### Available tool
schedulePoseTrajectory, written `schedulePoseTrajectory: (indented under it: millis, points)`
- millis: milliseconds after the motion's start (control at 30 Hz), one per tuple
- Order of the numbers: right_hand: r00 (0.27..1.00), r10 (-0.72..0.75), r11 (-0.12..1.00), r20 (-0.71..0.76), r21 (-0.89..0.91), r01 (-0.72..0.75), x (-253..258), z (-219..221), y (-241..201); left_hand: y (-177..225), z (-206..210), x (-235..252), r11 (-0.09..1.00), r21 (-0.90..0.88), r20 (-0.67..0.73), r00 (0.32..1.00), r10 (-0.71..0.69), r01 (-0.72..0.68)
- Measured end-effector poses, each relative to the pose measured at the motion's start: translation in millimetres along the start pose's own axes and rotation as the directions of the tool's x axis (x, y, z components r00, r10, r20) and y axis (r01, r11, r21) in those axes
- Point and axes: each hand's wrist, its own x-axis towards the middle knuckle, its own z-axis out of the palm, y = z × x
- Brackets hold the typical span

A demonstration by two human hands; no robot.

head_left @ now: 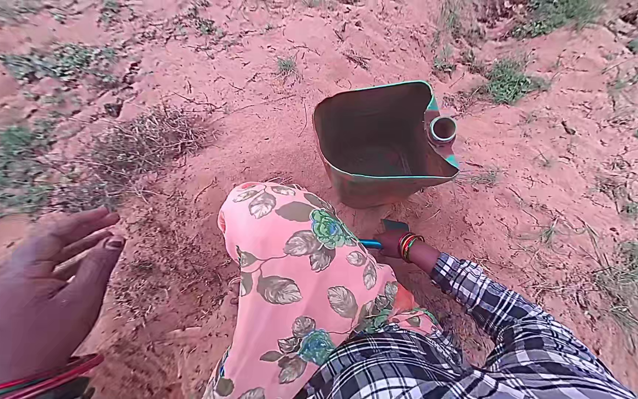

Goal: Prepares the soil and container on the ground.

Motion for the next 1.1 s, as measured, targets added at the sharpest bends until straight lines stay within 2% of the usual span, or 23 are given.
schedulePoseTrajectory:
  millis: [33, 100, 167, 200, 267, 333, 400, 467, 533, 600, 667, 767, 833, 933, 1100]
  points:
    - [0.999, 0.031, 0.999, 0.027, -0.043, -0.029, -12, 2, 12, 26, 26, 27, 0.987, 0.025, 0.035, 0.986, 0.16, -0.161]
    - [0.995, 0.097, 0.993, 0.039, -0.076, -0.094, -36, 10, 33, 94, 74, 74, 0.897, 0.032, 0.133, 0.892, 0.433, -0.44]
    - [0.989, 0.146, 0.988, 0.026, -0.046, -0.144, -61, 17, 50, 158, 114, 104, 0.801, 0.002, 0.28, 0.769, 0.575, -0.599]
    - [0.986, 0.165, 0.986, 0.021, -0.007, -0.165, -73, 18, 59, 181, 131, 115, 0.772, 0.021, 0.386, 0.717, 0.58, -0.636]
    - [0.979, 0.205, 0.975, -0.01, 0.085, -0.204, -99, 14, 83, 217, 163, 129, 0.743, 0.146, 0.593, 0.659, 0.463, -0.653]
    - [0.963, 0.267, 0.957, -0.027, 0.126, -0.262, -127, 6, 109, 239, 190, 136, 0.702, 0.276, 0.751, 0.603, 0.27, -0.657]
    - [0.915, 0.401, 0.912, -0.055, 0.124, -0.392, -154, -5, 128, 253, 208, 144, 0.681, 0.321, 0.833, 0.539, 0.128, -0.658]
    - [0.844, 0.525, 0.851, -0.113, 0.083, -0.518, -172, -12, 140, 261, 219, 152, 0.718, 0.284, 0.88, 0.47, 0.068, -0.635]
    - [0.797, 0.581, 0.812, -0.166, 0.053, -0.581, -174, -9, 153, 268, 223, 155, 0.723, 0.3, 0.893, 0.45, 0.017, -0.622]
    - [0.772, 0.599, 0.793, -0.214, 0.026, -0.608, -165, -6, 160, 264, 223, 164, 0.709, 0.338, 0.86, 0.509, 0.034, -0.619]
    - [0.75, 0.599, 0.785, -0.28, 0.017, -0.62, -158, -14, 159, 255, 212, 182, 0.709, 0.369, 0.785, 0.61, 0.109, -0.601]
    - [0.714, 0.565, 0.802, -0.415, 0.07, -0.594, -151, -30, 163, 220, 196, 211, 0.779, 0.294, 0.631, 0.725, 0.277, -0.554]
    - [0.674, 0.518, 0.83, -0.526, 0.12, -0.545, -146, -38, 164, 197, 185, 221, 0.818, 0.26, 0.54, 0.78, 0.317, -0.513]
    - [0.59, 0.429, 0.871, -0.684, 0.142, -0.469, -136, -49, 160, 169, 162, 234, 0.869, 0.286, 0.406, 0.873, 0.271, -0.403]
    - [0.422, 0.133, 0.958, -0.897, 0.007, -0.287, -81, -35, 170, 135, 97, 252, 0.895, 0.425, 0.22, 0.975, 0.042, -0.134]
